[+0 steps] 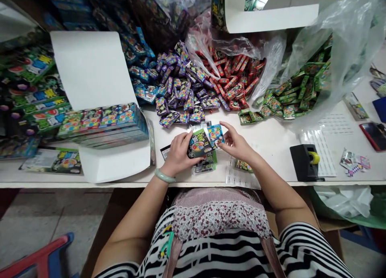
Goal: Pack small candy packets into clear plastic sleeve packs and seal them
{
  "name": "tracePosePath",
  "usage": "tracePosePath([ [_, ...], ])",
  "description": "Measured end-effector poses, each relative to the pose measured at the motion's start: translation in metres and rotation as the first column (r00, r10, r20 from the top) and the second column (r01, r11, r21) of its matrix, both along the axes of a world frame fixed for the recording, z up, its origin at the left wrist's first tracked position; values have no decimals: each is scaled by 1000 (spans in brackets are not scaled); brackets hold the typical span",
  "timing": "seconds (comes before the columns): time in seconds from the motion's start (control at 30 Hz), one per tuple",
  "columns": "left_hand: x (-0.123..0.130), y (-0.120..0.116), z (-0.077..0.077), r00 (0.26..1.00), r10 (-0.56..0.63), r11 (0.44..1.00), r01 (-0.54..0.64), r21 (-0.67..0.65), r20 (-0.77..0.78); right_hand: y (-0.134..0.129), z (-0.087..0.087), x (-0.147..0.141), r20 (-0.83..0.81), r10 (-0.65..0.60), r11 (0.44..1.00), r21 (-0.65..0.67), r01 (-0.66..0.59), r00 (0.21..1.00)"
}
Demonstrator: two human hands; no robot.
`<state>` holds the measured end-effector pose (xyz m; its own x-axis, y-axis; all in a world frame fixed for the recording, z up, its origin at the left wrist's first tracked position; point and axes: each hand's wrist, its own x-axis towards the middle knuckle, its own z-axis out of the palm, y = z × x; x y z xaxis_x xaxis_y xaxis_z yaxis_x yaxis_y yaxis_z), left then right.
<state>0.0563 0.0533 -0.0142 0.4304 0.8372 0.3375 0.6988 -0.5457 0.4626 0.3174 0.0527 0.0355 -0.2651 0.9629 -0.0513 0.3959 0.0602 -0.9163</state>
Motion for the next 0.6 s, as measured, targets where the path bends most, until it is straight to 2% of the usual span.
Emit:
tracePosePath([
  [0.17,-3,-1,5,997,-69,998,69,-2,-16,-5,6,-1,103,144,990,-15,-143,984],
  [0.33,-3,-1,8,997,-76,997,77,-14,20,-2,9,-1,76,139,990,-20,-138,987],
  [0.47,-3,-3,7,994,-108,994,109,-32,28,2,12,6,35,215,976,-55,-213,976],
  [0.6,-3,-8,8,991,-117,991,120,-57,64,1,16,10,5,221,974,-59,-220,975],
])
